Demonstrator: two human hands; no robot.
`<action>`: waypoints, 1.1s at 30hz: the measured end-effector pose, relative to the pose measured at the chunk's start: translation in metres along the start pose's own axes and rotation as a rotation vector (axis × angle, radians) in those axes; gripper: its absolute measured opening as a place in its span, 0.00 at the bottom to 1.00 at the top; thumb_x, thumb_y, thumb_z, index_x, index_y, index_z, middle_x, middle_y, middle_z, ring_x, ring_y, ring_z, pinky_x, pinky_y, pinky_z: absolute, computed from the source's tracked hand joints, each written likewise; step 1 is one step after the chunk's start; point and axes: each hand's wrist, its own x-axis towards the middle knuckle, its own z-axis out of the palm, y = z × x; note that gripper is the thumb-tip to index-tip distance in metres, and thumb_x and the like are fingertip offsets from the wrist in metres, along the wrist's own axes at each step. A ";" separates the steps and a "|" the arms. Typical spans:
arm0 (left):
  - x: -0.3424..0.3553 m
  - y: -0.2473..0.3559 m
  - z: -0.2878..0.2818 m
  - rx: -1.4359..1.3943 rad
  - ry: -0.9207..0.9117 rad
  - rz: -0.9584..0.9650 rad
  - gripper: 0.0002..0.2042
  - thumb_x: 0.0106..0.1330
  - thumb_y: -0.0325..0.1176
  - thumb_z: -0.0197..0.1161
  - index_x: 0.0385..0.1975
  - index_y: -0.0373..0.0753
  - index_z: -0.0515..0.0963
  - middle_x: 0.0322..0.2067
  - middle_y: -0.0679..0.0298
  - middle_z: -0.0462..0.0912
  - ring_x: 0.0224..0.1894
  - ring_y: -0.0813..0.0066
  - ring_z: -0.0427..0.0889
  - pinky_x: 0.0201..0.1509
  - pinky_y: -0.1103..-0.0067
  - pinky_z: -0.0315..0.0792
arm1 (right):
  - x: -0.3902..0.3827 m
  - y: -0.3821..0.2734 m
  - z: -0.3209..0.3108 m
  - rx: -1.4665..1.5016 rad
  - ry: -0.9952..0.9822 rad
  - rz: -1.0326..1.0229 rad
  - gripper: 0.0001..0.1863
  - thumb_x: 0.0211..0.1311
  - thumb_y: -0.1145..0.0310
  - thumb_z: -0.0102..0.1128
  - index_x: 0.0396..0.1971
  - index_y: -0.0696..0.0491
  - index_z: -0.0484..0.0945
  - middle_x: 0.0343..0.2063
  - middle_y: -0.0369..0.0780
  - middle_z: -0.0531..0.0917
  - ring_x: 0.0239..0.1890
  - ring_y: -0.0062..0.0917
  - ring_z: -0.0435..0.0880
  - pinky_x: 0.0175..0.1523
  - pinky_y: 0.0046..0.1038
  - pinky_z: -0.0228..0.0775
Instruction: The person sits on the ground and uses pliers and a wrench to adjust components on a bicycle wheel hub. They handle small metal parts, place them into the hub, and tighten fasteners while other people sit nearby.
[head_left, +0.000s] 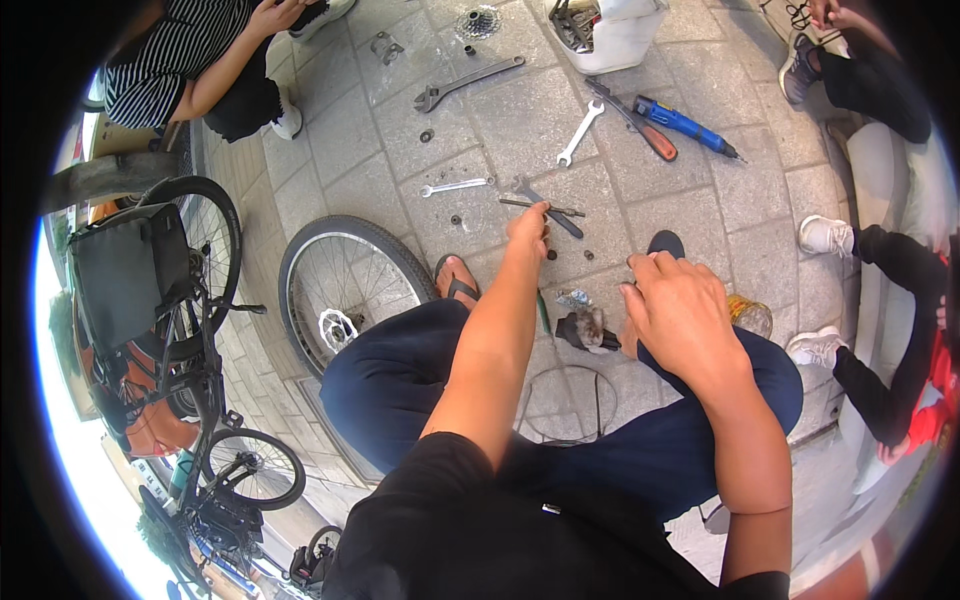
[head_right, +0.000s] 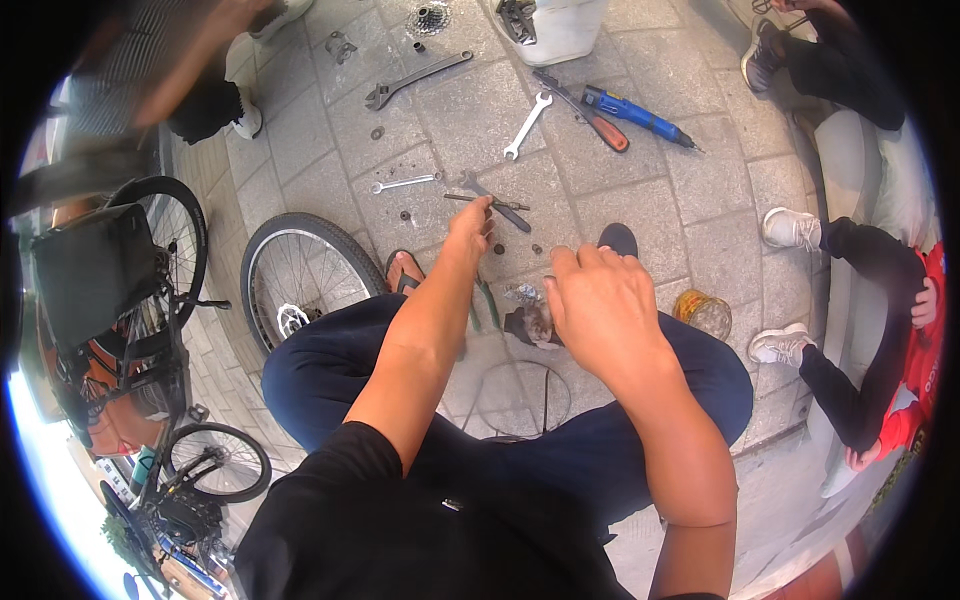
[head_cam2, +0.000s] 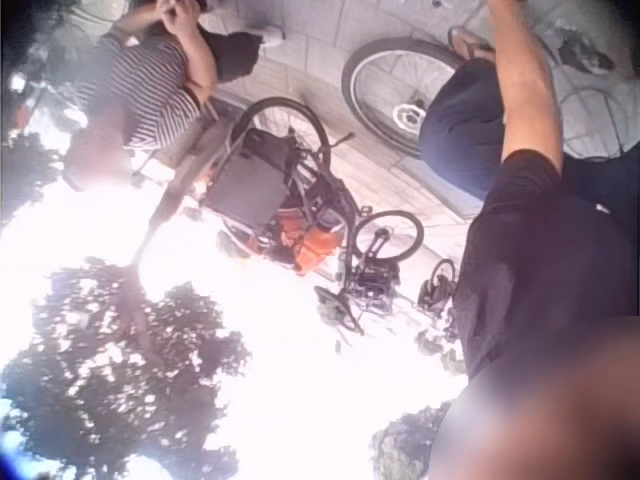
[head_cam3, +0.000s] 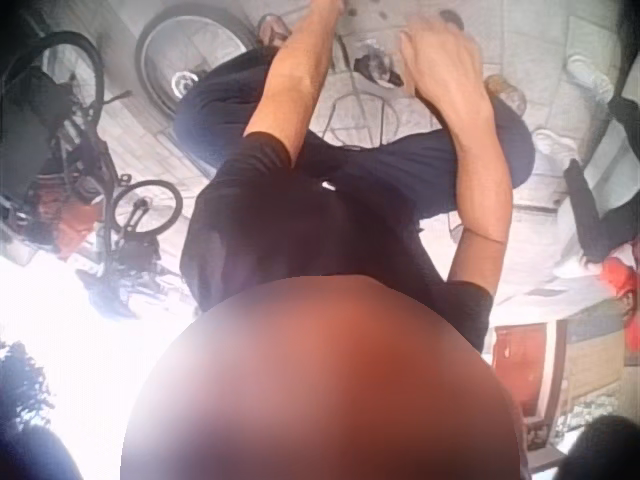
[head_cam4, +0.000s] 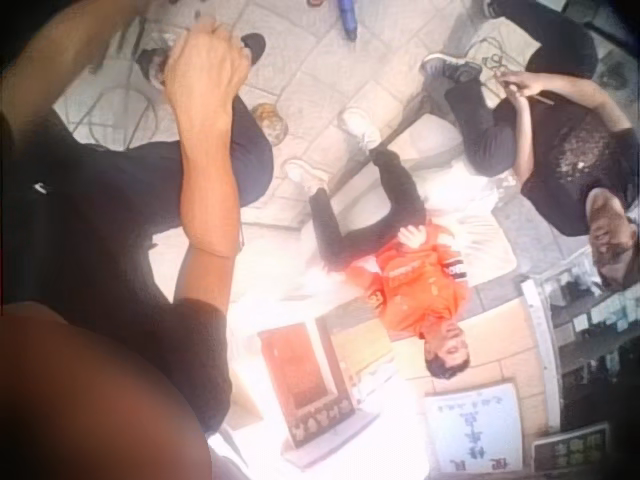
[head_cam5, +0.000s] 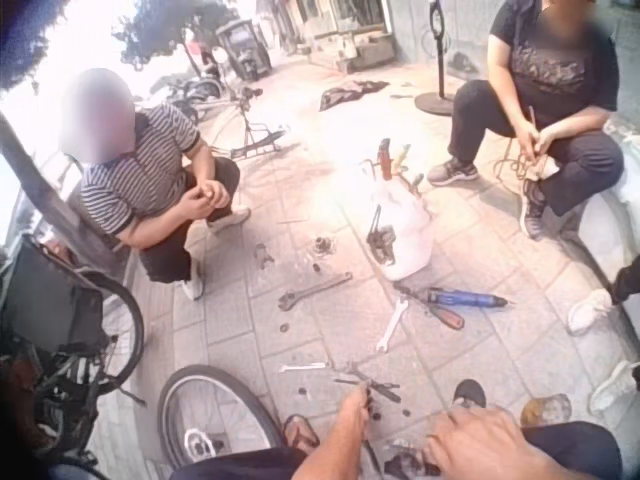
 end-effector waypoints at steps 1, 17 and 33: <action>-0.001 -0.007 -0.004 0.032 -0.007 -0.046 0.14 0.64 0.40 0.78 0.41 0.39 0.83 0.36 0.63 0.82 0.34 0.67 0.77 0.32 0.69 0.67 | 0.000 -0.001 0.000 0.004 -0.013 -0.001 0.10 0.68 0.65 0.66 0.40 0.57 0.83 0.33 0.47 0.86 0.40 0.42 0.88 0.49 0.43 0.76; -0.174 0.108 -0.111 0.426 -0.070 0.657 0.21 0.72 0.42 0.69 0.54 0.31 0.85 0.47 0.54 0.90 0.44 0.65 0.88 0.48 0.69 0.80 | 0.005 -0.042 -0.007 0.118 0.122 -0.073 0.22 0.66 0.51 0.68 0.31 0.59 0.79 0.31 0.52 0.87 0.37 0.51 0.88 0.43 0.49 0.76; -0.320 0.123 -0.244 0.406 0.104 1.368 0.25 0.71 0.42 0.69 0.64 0.36 0.80 0.45 0.52 0.91 0.44 0.62 0.91 0.51 0.69 0.82 | -0.054 -0.006 0.041 0.242 0.116 0.208 0.29 0.72 0.47 0.62 0.23 0.59 0.77 0.20 0.49 0.82 0.25 0.39 0.84 0.37 0.43 0.74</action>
